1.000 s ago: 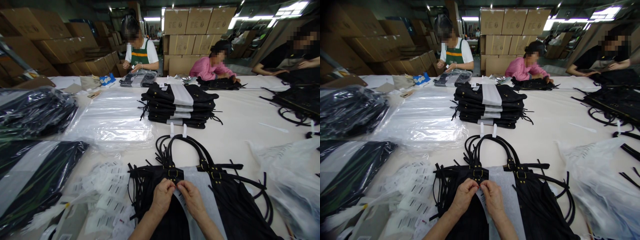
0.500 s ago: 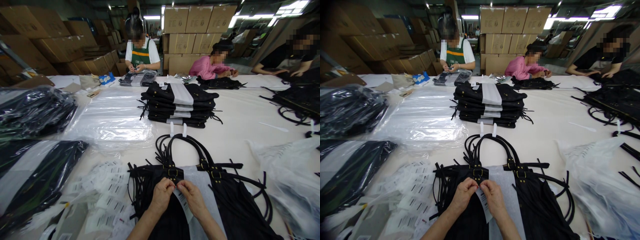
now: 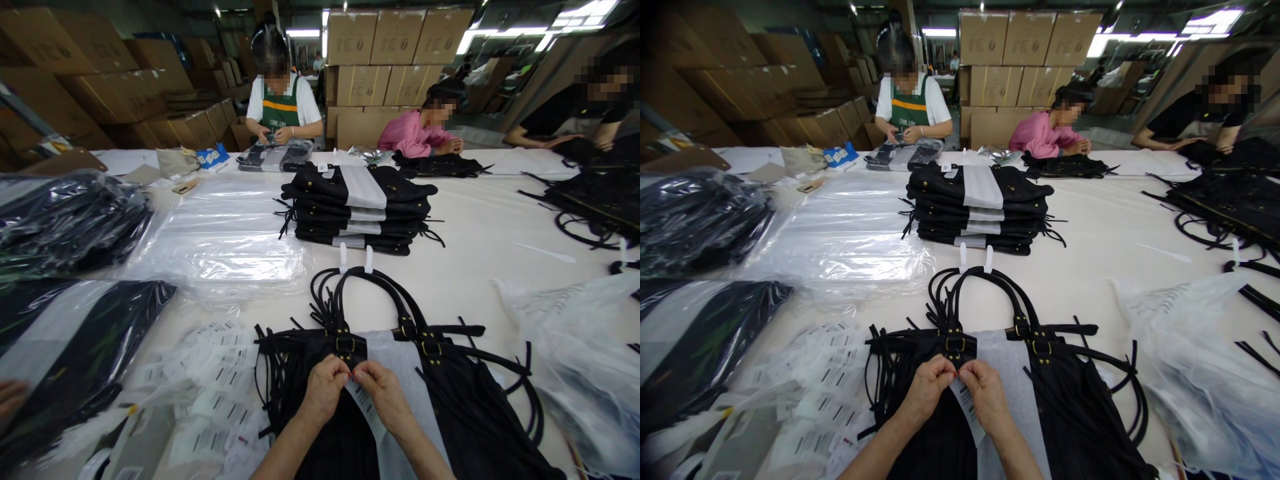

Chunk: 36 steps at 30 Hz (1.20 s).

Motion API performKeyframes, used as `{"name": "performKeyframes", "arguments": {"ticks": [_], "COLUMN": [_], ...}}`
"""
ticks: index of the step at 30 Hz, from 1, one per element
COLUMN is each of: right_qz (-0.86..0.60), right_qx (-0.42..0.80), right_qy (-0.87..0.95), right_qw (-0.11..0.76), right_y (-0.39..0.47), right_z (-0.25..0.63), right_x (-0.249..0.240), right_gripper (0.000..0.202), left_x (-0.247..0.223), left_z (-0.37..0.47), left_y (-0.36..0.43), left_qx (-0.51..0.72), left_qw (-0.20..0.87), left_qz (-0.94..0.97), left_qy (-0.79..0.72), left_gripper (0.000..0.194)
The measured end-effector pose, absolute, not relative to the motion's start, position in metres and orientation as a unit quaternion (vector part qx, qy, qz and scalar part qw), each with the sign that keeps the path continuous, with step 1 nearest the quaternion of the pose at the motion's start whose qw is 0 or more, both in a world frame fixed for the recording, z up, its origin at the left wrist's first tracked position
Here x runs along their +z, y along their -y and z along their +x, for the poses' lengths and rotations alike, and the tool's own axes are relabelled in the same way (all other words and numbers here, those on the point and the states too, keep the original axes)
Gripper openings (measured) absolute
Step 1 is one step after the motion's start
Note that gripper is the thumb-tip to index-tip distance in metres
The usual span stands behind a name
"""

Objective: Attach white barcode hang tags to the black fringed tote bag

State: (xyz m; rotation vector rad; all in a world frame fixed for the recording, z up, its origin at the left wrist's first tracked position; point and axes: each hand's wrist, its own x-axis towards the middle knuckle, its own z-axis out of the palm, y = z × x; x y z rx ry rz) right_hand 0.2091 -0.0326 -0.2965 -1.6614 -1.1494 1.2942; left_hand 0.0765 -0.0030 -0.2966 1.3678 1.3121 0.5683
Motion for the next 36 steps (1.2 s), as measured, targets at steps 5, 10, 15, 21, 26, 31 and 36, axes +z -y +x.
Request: {"name": "performKeyframes", "arguments": {"ticks": [5,10,15,21,26,31,36], "right_qz": [-0.641,-0.634,-0.625,-0.641,-0.656,-0.672,-0.682], "right_qx": [0.518,0.512,0.528,0.515,0.482,0.432,0.389], "right_qy": [0.429,0.461,0.448,0.433,0.470,0.519,0.552], "right_qw": [0.369,0.351,0.361,0.368,0.341,0.305,0.281], "right_y": [0.029,0.031,0.034,0.030,0.032,0.034,0.034], "right_z": [0.208,0.210,0.213,0.210,0.210,0.209,0.205], "right_x": [-0.296,-0.300,-0.299,-0.297,-0.305,-0.307,-0.304], "right_gripper": [0.023,0.025,0.023,0.021,0.022,0.023,0.022], "left_x": [-0.295,-0.295,-0.297,-0.294,-0.294,-0.294,-0.296], "left_z": [0.074,0.072,0.074,0.075,0.076,0.077,0.078], "left_y": [0.003,0.002,0.003,0.004,0.005,0.004,0.003], "left_qx": [0.230,0.217,0.213,0.208,0.201,0.196,0.189], "left_qw": [0.561,0.552,0.539,0.532,0.522,0.519,0.512], "left_qz": [0.589,0.602,0.606,0.609,0.608,0.610,0.612], "left_qy": [-0.535,-0.534,-0.545,-0.550,-0.563,-0.566,-0.572], "left_gripper": [0.012,0.015,0.014,0.013,0.014,0.014,0.015]}}
